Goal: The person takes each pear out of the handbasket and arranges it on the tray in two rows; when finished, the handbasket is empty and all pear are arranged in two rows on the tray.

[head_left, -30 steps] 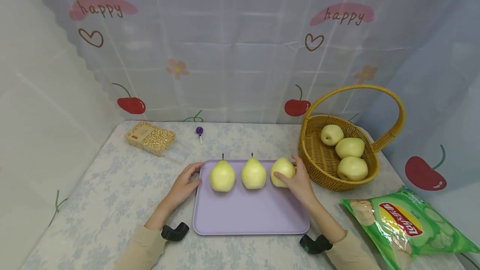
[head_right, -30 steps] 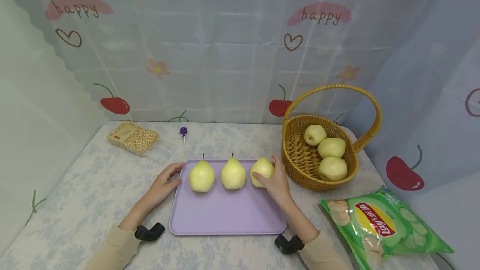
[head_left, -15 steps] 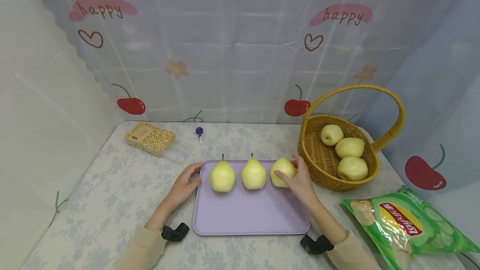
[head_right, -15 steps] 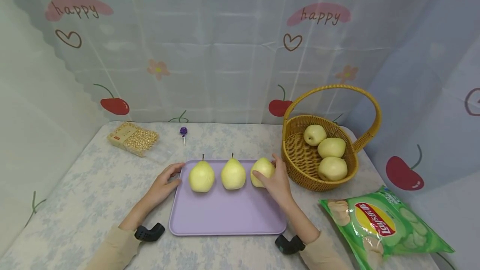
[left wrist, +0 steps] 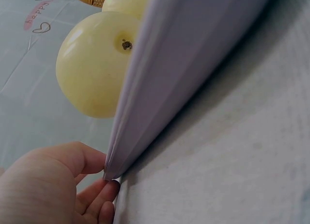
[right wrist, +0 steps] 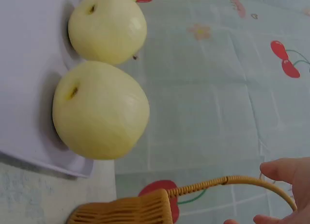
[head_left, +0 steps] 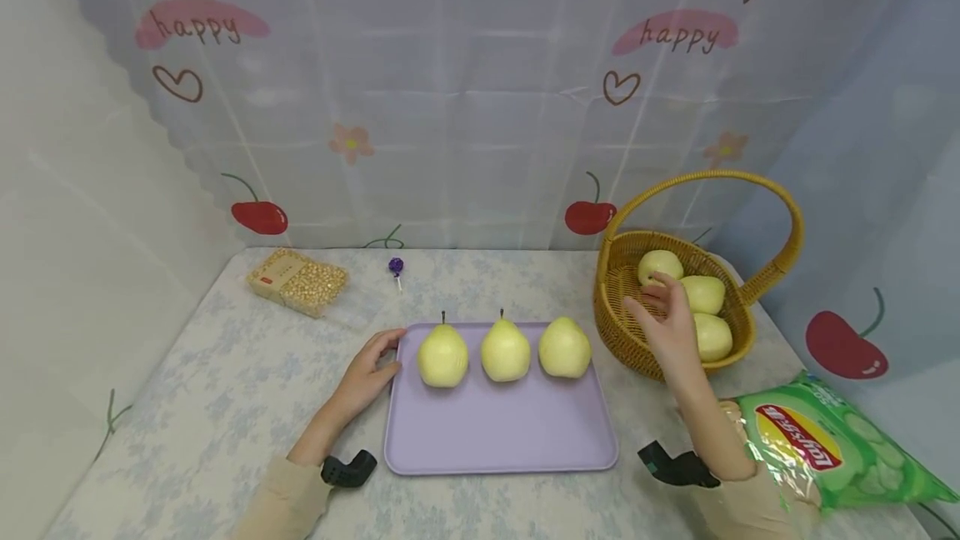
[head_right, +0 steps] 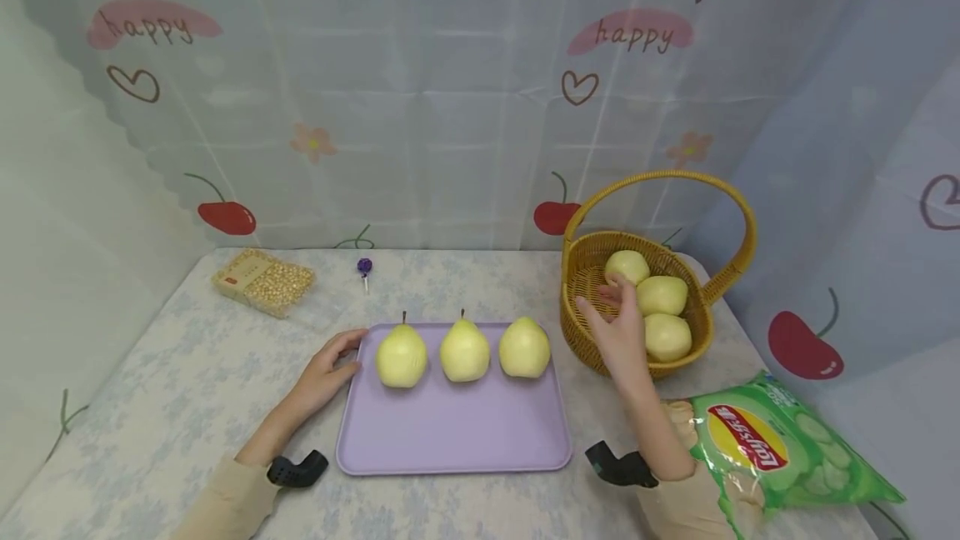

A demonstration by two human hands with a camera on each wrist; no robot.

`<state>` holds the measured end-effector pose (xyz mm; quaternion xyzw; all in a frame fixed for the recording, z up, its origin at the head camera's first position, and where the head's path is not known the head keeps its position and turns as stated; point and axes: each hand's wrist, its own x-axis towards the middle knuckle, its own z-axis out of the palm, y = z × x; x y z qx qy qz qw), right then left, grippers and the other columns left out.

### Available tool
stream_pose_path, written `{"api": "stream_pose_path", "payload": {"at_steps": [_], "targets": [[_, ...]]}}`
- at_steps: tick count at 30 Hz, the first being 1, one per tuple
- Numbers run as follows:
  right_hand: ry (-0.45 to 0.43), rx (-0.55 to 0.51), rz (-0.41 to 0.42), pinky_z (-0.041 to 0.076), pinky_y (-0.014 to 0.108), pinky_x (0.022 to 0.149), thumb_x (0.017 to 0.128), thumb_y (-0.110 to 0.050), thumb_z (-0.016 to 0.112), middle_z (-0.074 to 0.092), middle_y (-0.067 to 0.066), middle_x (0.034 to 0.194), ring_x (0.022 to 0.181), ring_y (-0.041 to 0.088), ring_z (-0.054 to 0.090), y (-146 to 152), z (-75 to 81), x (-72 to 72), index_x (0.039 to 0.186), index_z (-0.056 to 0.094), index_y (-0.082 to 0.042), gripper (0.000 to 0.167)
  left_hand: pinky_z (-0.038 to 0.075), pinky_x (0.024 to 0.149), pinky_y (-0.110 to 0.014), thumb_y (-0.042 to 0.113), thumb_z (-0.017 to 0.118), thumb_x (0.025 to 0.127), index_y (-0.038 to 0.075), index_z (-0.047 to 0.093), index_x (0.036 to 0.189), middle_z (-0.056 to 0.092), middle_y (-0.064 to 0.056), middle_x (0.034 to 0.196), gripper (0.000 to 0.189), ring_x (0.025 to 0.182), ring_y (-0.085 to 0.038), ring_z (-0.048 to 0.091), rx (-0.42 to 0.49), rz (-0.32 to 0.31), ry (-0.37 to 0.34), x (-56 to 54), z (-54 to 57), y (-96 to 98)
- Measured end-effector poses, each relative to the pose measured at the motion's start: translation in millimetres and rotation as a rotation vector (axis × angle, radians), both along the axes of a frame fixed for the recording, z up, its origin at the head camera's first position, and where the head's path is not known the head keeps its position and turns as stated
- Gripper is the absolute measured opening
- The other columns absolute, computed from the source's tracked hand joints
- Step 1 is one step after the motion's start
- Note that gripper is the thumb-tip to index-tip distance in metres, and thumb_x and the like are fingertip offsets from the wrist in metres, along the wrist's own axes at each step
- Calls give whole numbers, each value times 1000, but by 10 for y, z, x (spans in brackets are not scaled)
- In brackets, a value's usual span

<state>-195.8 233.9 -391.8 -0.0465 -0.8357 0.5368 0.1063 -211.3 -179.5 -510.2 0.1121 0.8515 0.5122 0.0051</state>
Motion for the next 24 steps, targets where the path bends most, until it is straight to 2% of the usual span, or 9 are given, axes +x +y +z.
{"api": "stream_pose_path", "payload": {"at_steps": [4, 10, 14, 20, 24], "targets": [[-28, 24, -74, 39, 40, 97, 94, -40, 53, 36, 18, 141, 129, 32, 39, 204, 36, -12, 150, 18, -8, 74, 36, 105, -52, 3, 55, 90, 8, 47, 138, 49, -14, 137, 49, 125, -31, 48, -11, 4, 19, -24, -44, -25], [-36, 61, -189, 38, 44, 98, 93, -34, 56, 37, 21, 142, 130, 34, 37, 505, -11, -39, 150, 19, -6, 74, 36, 106, -53, 3, 56, 89, 7, 47, 139, 49, -14, 138, 51, 125, -32, 47, -2, -10, 18, -27, -59, -20], [-44, 74, -229, 36, 47, 100, 92, -31, 58, 35, 21, 144, 132, 36, 35, 688, -67, -49, 151, 16, -7, 76, 36, 106, -53, 2, 55, 89, 7, 47, 138, 49, -14, 138, 50, 125, -32, 48, -1, 0, 10, -23, -60, -19], [-75, 75, -222, 31, 56, 108, 91, -31, 61, 29, 26, 149, 136, 43, 31, 919, -159, -41, 152, 9, -6, 84, 35, 108, -52, 4, 55, 90, 8, 46, 139, 49, -13, 138, 50, 126, -29, 48, -6, 4, -1, -31, -66, -11], [-95, 95, -195, 32, 58, 105, 90, -31, 62, 28, 28, 147, 134, 46, 30, 1018, -198, -33, 152, 6, -5, 87, 35, 108, -52, 3, 54, 91, 6, 46, 139, 49, -15, 138, 49, 125, -31, 48, 5, 6, 7, -11, -41, 13]]}}
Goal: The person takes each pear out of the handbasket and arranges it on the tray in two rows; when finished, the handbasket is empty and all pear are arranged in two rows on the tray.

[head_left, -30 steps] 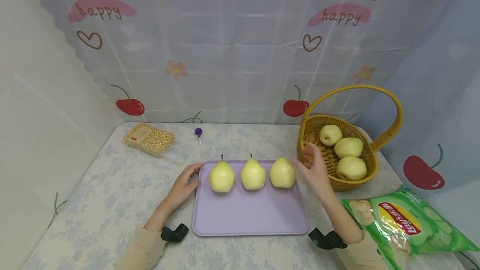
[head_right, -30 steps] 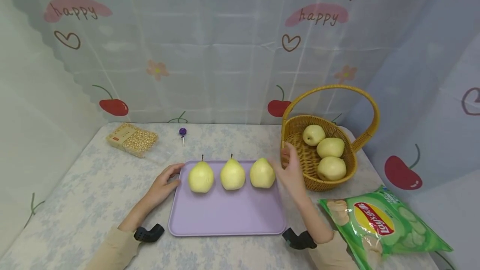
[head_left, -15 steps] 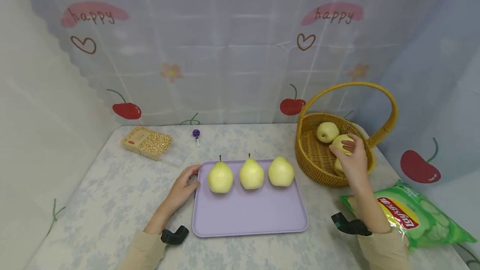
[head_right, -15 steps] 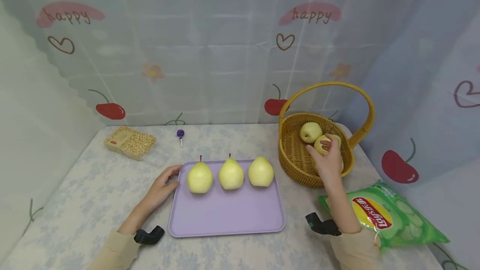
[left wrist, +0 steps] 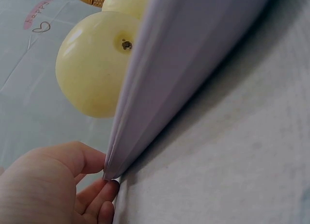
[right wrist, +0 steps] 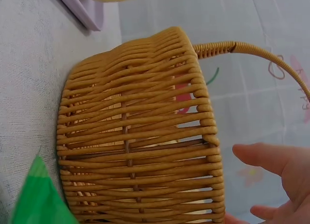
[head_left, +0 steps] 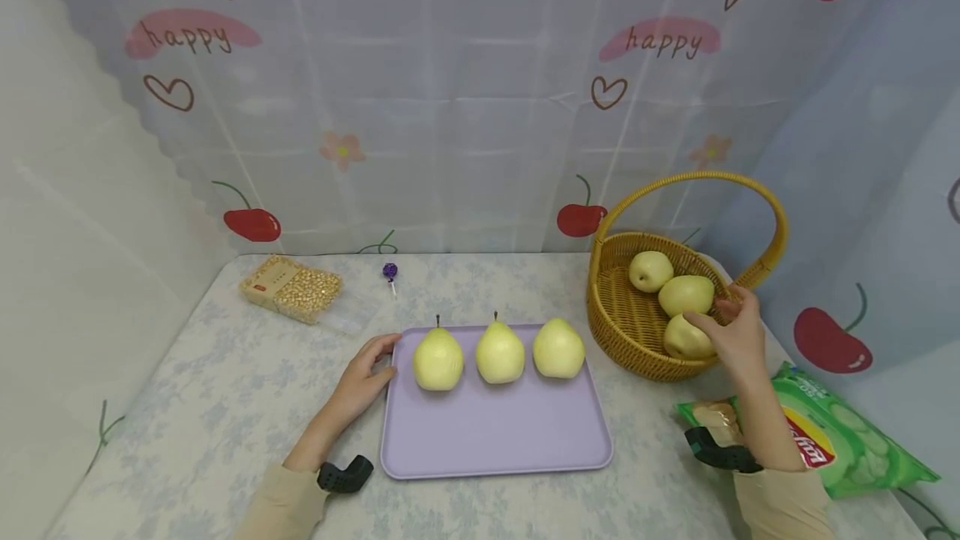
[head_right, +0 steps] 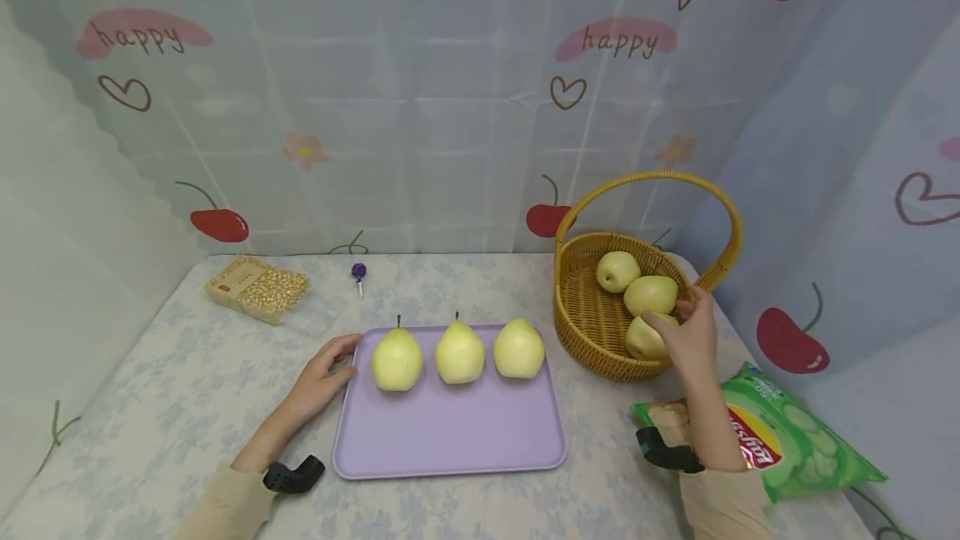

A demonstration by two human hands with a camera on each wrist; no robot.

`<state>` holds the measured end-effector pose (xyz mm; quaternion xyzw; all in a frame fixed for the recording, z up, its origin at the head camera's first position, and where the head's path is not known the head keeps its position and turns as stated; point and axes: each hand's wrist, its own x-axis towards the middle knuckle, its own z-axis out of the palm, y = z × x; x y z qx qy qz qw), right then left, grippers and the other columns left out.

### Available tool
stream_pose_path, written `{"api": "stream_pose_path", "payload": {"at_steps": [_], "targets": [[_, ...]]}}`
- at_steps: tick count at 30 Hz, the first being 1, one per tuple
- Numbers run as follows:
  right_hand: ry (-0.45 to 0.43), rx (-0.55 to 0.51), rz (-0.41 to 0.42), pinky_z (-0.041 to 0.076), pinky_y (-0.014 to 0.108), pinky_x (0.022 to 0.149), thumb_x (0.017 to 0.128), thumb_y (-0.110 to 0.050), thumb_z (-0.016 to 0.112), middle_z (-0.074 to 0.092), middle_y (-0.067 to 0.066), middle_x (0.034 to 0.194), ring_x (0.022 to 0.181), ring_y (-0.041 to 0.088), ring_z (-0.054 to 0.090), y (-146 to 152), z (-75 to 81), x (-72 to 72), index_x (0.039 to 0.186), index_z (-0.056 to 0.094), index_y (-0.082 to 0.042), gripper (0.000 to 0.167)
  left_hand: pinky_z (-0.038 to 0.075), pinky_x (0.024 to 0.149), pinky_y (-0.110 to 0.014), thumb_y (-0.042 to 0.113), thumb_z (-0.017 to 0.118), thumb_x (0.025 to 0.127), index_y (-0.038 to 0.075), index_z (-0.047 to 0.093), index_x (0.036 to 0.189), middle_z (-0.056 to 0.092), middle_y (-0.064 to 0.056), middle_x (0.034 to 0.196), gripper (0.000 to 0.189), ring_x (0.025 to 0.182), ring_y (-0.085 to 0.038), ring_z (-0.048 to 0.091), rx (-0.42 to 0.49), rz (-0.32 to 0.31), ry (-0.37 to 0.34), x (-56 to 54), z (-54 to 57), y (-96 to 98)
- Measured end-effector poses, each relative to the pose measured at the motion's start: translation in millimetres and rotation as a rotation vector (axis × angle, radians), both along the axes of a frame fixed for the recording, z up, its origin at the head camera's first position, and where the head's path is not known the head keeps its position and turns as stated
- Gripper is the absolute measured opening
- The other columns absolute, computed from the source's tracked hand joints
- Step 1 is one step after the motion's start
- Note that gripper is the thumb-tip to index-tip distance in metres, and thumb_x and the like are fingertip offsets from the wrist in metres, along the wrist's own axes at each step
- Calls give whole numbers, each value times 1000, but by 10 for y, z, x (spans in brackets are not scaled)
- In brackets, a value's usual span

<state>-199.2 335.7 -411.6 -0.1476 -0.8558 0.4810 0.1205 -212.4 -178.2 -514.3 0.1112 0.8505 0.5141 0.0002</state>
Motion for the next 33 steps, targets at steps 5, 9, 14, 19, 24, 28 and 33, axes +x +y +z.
{"api": "stream_pose_path", "payload": {"at_steps": [5, 9, 14, 19, 24, 28, 33], "targets": [[-7, 33, 13, 35, 56, 98, 90, -30, 63, 31, 31, 144, 131, 46, 32, 27, -31, -4, 151, 6, -2, 89, 34, 107, -55, -1, 52, 91, -2, 44, 139, 48, -23, 137, 48, 125, -37, 46, 5, -12, -6, 112, 216, 54], [-8, 52, 27, 35, 57, 99, 89, -27, 64, 31, 33, 142, 130, 47, 33, 9, -38, -3, 151, 4, 0, 90, 35, 107, -55, 0, 52, 91, -4, 43, 139, 47, -25, 137, 48, 125, -39, 46, -5, -22, -23, 185, 377, 76], [-1, 63, 62, 32, 59, 100, 89, -24, 65, 30, 36, 142, 130, 49, 30, -14, -56, 18, 151, 1, 1, 93, 35, 107, -54, 0, 52, 91, -4, 43, 138, 47, -25, 137, 48, 125, -39, 46, -5, -25, -20, 187, 380, 73], [-4, 89, 109, 32, 60, 101, 87, -21, 68, 27, 39, 141, 130, 51, 29, -13, -83, 15, 150, -1, 3, 97, 35, 106, -54, -2, 52, 91, -5, 44, 138, 48, -24, 137, 48, 124, -38, 47, -11, -21, -9, 173, 360, 69], [-10, 157, 151, 33, 63, 98, 81, -15, 73, 28, 42, 139, 127, 54, 30, -8, -97, -14, 150, -2, 6, 104, 36, 106, -54, -2, 52, 91, -5, 44, 137, 48, -24, 136, 48, 124, -38, 48, -13, -22, 2, 174, 365, 71], [-19, 218, 184, 33, 65, 94, 77, -10, 75, 27, 44, 136, 123, 56, 31, 3, -120, -29, 149, -3, 9, 107, 35, 106, -54, -2, 52, 91, -5, 44, 137, 48, -24, 136, 48, 124, -39, 47, -8, -23, 0, 178, 370, 75], [-39, 287, 190, 35, 65, 92, 76, -8, 75, 29, 45, 134, 120, 57, 34, 8, -154, -45, 148, -2, 11, 107, 35, 107, -54, -3, 52, 90, -5, 45, 137, 48, -25, 136, 47, 124, -39, 47, 1, -16, -5, 192, 375, 81]]}}
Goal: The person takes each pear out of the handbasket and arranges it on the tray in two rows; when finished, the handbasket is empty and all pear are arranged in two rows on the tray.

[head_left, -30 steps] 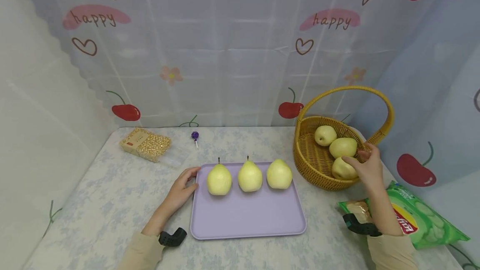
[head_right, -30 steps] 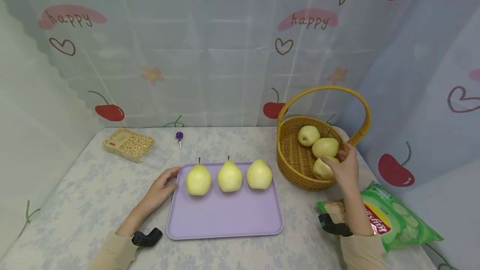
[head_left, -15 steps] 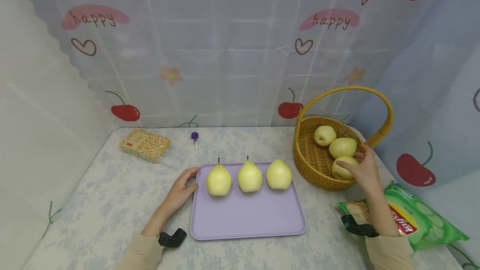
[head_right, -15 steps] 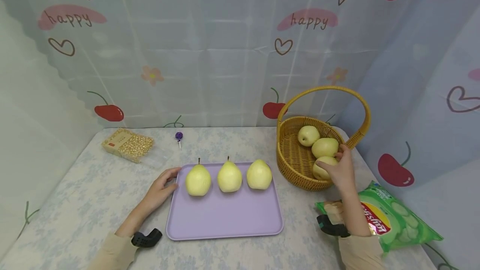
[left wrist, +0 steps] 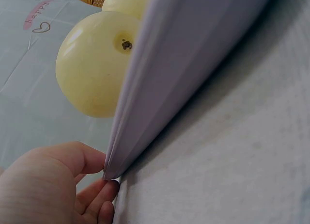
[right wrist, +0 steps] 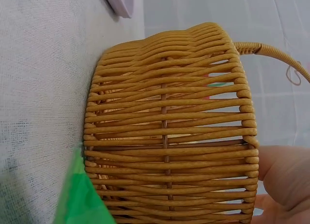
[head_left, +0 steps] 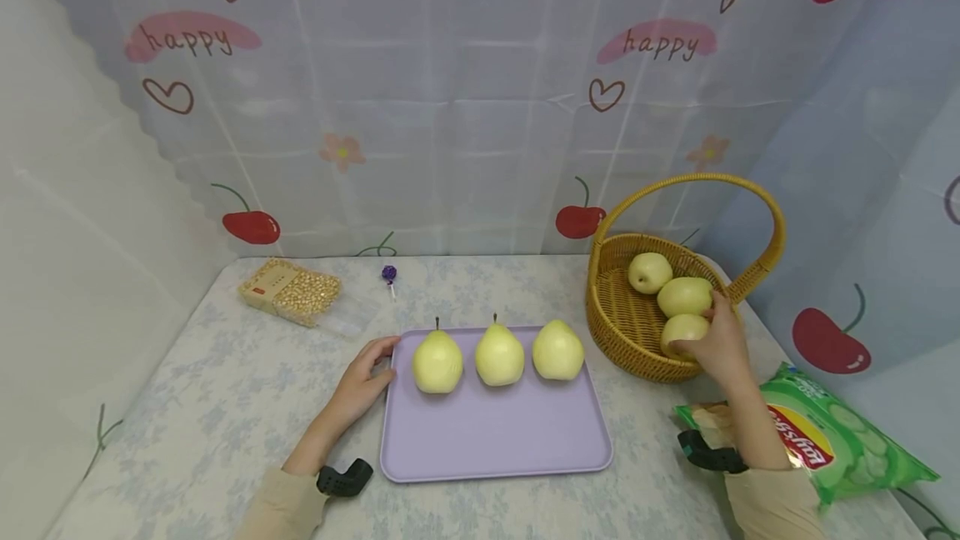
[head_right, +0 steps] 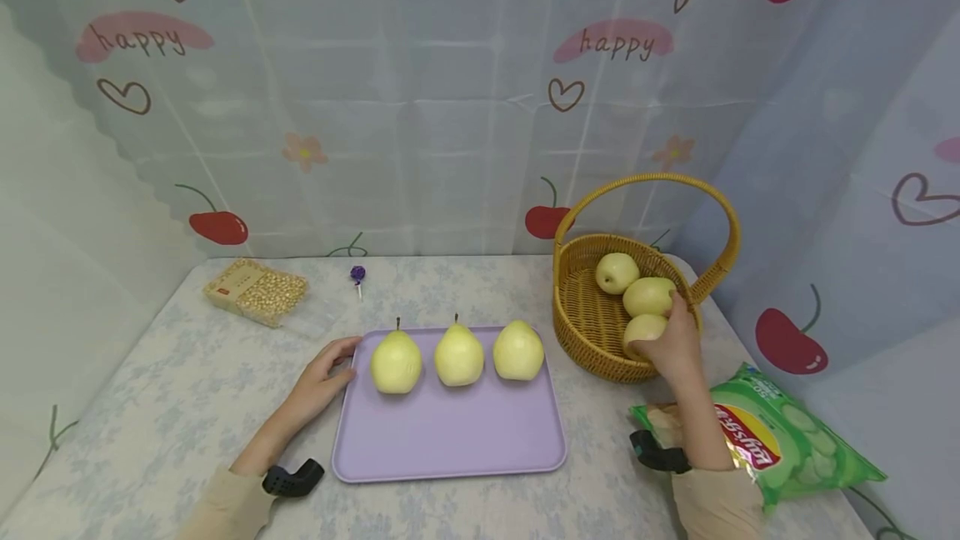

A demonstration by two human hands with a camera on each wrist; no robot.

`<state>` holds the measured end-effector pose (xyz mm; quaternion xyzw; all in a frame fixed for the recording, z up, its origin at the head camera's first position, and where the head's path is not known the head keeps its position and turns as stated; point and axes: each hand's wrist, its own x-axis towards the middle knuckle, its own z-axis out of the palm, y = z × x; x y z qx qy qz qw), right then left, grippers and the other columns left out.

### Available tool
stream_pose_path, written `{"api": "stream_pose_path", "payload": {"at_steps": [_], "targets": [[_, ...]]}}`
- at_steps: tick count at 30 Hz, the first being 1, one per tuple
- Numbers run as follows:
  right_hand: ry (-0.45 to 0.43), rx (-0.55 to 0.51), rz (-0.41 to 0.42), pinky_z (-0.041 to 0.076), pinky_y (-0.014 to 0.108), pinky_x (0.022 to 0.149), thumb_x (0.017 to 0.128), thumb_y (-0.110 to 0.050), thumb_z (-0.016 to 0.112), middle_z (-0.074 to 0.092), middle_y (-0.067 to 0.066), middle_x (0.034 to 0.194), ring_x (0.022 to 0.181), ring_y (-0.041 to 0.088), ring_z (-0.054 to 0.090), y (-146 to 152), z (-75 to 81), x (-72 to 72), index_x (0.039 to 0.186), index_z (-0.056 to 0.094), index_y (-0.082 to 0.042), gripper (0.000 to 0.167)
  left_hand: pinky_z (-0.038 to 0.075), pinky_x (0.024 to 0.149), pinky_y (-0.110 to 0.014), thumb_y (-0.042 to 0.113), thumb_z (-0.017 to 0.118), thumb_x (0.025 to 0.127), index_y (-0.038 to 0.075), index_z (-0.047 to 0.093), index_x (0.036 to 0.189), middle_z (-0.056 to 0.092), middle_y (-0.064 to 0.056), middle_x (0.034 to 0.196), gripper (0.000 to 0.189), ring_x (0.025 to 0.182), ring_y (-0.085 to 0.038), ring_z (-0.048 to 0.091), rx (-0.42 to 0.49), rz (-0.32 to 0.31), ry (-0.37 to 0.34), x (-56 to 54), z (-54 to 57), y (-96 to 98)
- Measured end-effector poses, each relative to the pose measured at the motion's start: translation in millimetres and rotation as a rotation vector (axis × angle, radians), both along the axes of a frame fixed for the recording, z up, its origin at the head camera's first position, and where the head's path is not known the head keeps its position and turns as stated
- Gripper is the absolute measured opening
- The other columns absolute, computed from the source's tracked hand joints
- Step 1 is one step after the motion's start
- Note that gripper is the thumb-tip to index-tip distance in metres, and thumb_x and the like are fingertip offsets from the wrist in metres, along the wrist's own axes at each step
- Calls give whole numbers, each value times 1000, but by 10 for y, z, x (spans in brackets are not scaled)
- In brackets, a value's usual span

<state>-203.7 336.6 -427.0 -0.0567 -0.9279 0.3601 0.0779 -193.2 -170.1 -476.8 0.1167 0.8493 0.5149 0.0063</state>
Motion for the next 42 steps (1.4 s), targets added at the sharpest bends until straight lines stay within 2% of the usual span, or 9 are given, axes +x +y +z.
{"api": "stream_pose_path", "payload": {"at_steps": [7, 13, 18, 21, 24, 28, 36, 42], "targets": [[-89, 98, 60, 40, 62, 89, 77, -32, 77, 37, 43, 134, 115, 56, 43, -77, 44, -15, 149, -4, 7, 115, 36, 106, -54, -3, 52, 90, -6, 45, 136, 48, -25, 136, 47, 123, -39, 47, -4, 6, 10, 14, 14, 3], [-138, 165, 102, 39, 64, 90, 76, -35, 77, 36, 41, 137, 115, 57, 42, -95, 44, -61, 150, 0, 6, 115, 35, 107, -55, -3, 53, 90, -6, 44, 137, 48, -25, 136, 48, 124, -40, 47, -4, -4, 3, -6, -9, 3], [-149, 182, 139, 38, 65, 91, 78, -33, 75, 31, 41, 141, 118, 59, 40, -94, 33, -77, 150, 2, 6, 110, 34, 107, -55, -2, 53, 90, -3, 44, 138, 48, -22, 137, 49, 125, -37, 47, 5, 11, 14, -92, -217, -34], [-137, 192, 128, 40, 64, 91, 78, -32, 75, 33, 40, 140, 118, 57, 42, -116, 28, -77, 150, 5, 6, 107, 35, 106, -54, -1, 53, 90, 0, 45, 138, 49, -19, 137, 49, 124, -35, 48, -5, 11, 32, -147, -338, -64], [-121, 194, 100, 40, 64, 89, 77, -30, 76, 37, 40, 138, 115, 58, 43, -135, 21, -78, 149, 7, 7, 106, 36, 106, -53, 1, 55, 90, 3, 46, 138, 50, -16, 137, 49, 124, -32, 49, -5, 6, 34, -176, -376, -84], [-76, 137, 42, 40, 65, 89, 76, -25, 76, 37, 39, 136, 115, 58, 41, -149, 18, -75, 149, 11, 7, 103, 36, 106, -52, 1, 55, 89, 3, 47, 138, 50, -16, 136, 49, 123, -32, 49, 8, 3, 37, -184, -375, -93], [62, -100, -46, 39, 62, 90, 78, -19, 76, 35, 32, 141, 122, 52, 38, -166, 39, -54, 152, 10, -2, 100, 36, 106, -53, 1, 55, 89, 3, 47, 138, 50, -16, 136, 49, 123, -31, 49, -6, 3, 41, -174, -367, -90], [123, -189, -70, 39, 60, 92, 79, -19, 76, 33, 28, 146, 127, 49, 36, -243, 84, -51, 153, 11, -9, 99, 35, 106, -55, -2, 53, 90, -2, 45, 137, 49, -22, 135, 47, 123, -36, 48, 5, 0, 24, -67, -163, -35]]}}
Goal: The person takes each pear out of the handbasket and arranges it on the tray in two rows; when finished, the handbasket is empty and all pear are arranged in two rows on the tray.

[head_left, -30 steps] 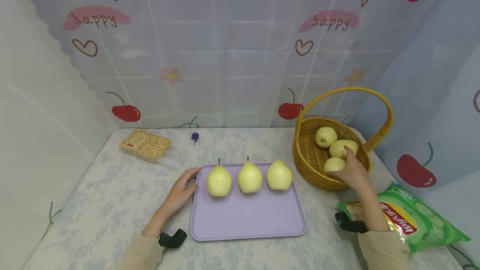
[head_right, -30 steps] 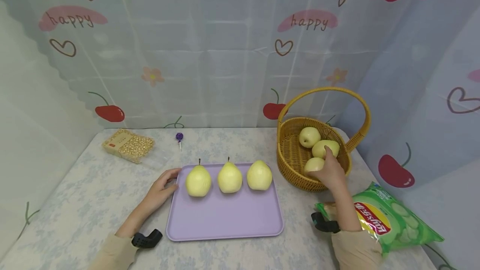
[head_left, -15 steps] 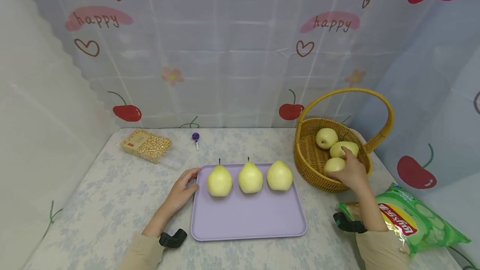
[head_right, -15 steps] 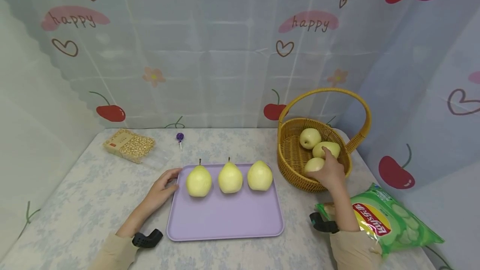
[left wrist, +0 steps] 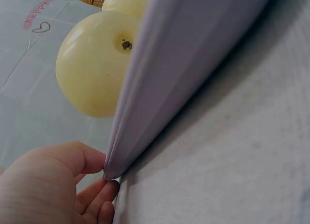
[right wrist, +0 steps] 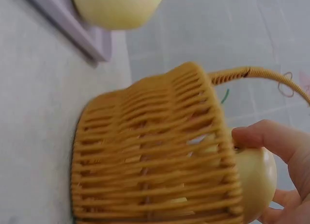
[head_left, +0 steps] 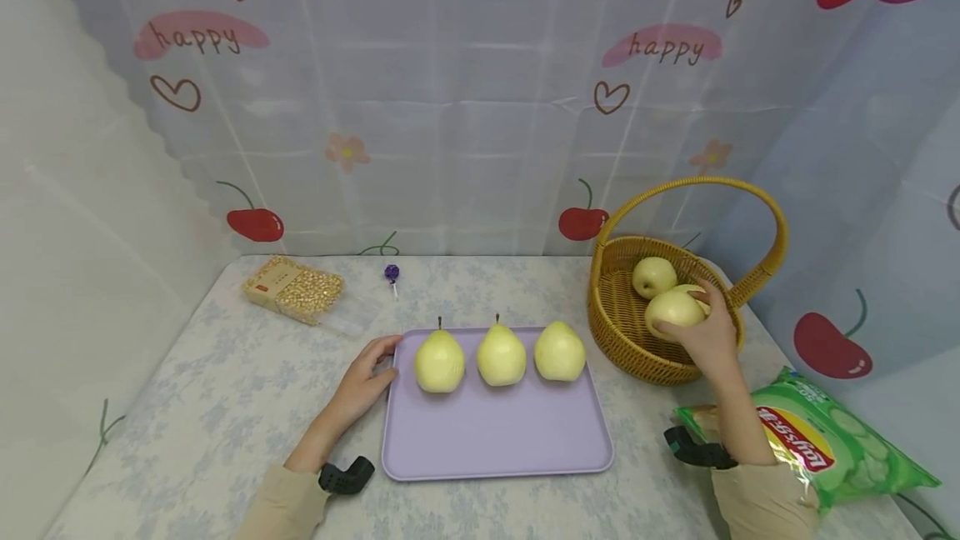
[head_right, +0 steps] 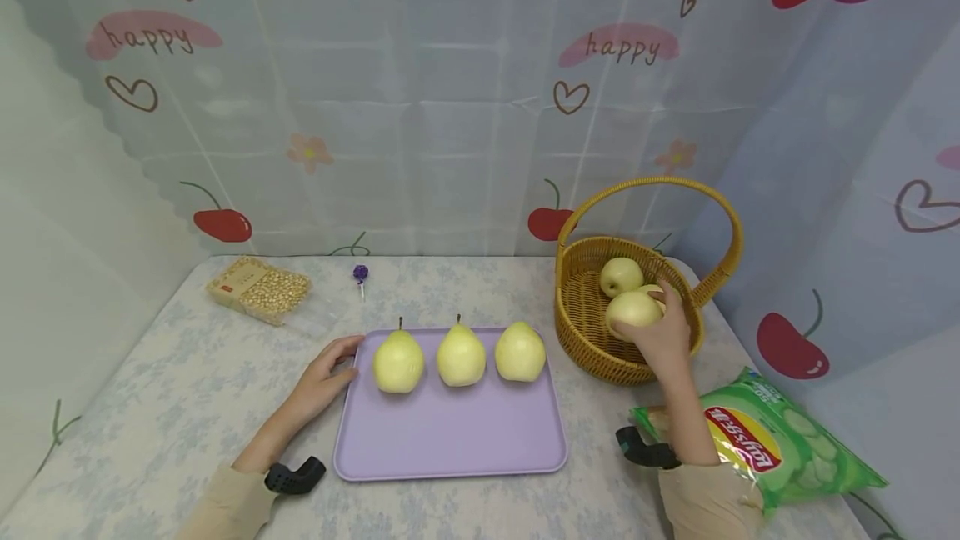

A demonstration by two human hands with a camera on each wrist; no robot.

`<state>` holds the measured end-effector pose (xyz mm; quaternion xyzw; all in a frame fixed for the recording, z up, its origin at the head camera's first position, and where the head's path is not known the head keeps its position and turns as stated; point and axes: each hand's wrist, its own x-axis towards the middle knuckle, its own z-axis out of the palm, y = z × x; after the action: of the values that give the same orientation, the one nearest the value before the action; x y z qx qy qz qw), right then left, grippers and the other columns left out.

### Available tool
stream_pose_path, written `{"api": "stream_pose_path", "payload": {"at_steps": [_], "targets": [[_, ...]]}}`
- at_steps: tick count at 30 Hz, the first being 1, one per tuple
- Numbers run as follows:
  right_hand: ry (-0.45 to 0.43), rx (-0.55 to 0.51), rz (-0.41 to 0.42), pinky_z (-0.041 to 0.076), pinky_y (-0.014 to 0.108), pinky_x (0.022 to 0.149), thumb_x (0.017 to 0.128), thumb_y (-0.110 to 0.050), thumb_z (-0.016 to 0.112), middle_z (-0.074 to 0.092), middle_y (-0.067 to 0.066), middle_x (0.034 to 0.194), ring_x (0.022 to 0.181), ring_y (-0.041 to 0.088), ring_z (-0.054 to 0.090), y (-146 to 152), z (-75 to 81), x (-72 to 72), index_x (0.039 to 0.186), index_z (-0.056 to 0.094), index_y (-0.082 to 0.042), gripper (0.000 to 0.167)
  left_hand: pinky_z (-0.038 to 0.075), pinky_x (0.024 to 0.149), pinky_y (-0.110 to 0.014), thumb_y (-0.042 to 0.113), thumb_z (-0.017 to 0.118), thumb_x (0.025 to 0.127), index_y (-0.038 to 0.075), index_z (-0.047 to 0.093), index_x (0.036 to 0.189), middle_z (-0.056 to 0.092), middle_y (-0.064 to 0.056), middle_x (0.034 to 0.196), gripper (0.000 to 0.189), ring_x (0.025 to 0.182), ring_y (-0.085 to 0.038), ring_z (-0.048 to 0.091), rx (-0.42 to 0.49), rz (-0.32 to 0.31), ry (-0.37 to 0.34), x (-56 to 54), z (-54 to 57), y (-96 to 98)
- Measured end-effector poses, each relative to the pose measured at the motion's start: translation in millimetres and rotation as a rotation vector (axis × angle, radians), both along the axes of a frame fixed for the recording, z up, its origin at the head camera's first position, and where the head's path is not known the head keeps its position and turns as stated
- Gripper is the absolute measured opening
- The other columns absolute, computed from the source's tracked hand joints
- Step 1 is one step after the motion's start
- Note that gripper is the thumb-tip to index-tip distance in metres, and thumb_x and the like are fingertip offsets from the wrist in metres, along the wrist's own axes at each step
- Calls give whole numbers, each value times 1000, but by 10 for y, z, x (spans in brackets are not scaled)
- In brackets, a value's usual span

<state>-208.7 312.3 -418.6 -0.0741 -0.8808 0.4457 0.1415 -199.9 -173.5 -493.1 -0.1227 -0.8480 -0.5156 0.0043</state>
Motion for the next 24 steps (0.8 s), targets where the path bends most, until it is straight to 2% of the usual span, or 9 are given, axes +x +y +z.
{"api": "stream_pose_path", "payload": {"at_steps": [2, 4, 6, 15, 18, 22, 24], "targets": [[11, -8, 10, 41, 55, 88, 79, -21, 75, 33, 26, 146, 126, 46, 37, -62, 52, 26, 153, 12, -10, 98, 35, 106, -55, -2, 53, 90, -4, 45, 137, 49, -24, 135, 47, 123, -38, 48, 5, -8, -4, 30, 71, 6], [20, -13, 31, 42, 49, 86, 80, -21, 75, 33, 25, 145, 124, 43, 37, -143, 104, 53, 153, 12, -9, 97, 35, 106, -55, -2, 53, 90, -4, 45, 137, 49, -24, 135, 47, 123, -38, 48, 7, -8, -2, 32, 74, 6], [26, -13, 57, 41, 42, 84, 79, -20, 76, 35, 23, 145, 123, 40, 36, -244, 152, 79, 153, 14, -10, 97, 35, 107, -55, -2, 53, 90, -6, 44, 137, 48, -25, 135, 47, 124, -39, 47, 10, -11, -12, 60, 133, 17], [30, -34, 240, 44, 27, 84, 76, -16, 79, 42, 16, 143, 118, 29, 43, -818, 256, 215, 150, 23, -11, 93, 35, 106, -55, -2, 53, 90, -6, 44, 137, 48, -25, 135, 48, 123, -39, 47, -4, -12, -20, 59, 131, 22], [48, -60, 312, 45, 30, 85, 72, -11, 81, 46, 16, 140, 116, 29, 46, -1058, 236, 279, 147, 30, -9, 91, 35, 107, -56, -3, 53, 90, -6, 44, 137, 48, -25, 136, 48, 124, -39, 47, 3, -4, -13, 33, 80, 17], [65, -90, 432, 45, 40, 88, 68, -9, 83, 50, 17, 135, 117, 36, 49, -1390, 173, 383, 143, 37, -10, 88, 34, 107, -56, -3, 53, 89, -2, 45, 137, 48, -22, 137, 49, 124, -37, 47, 10, 13, 0, -48, -96, -9], [67, -100, 490, 45, 42, 88, 67, -10, 84, 51, 16, 134, 117, 37, 48, -1542, 138, 450, 142, 39, -10, 88, 34, 107, -54, -1, 54, 90, 1, 46, 138, 48, -19, 137, 49, 125, -34, 47, 5, 14, 2, -91, -183, -27]]}}
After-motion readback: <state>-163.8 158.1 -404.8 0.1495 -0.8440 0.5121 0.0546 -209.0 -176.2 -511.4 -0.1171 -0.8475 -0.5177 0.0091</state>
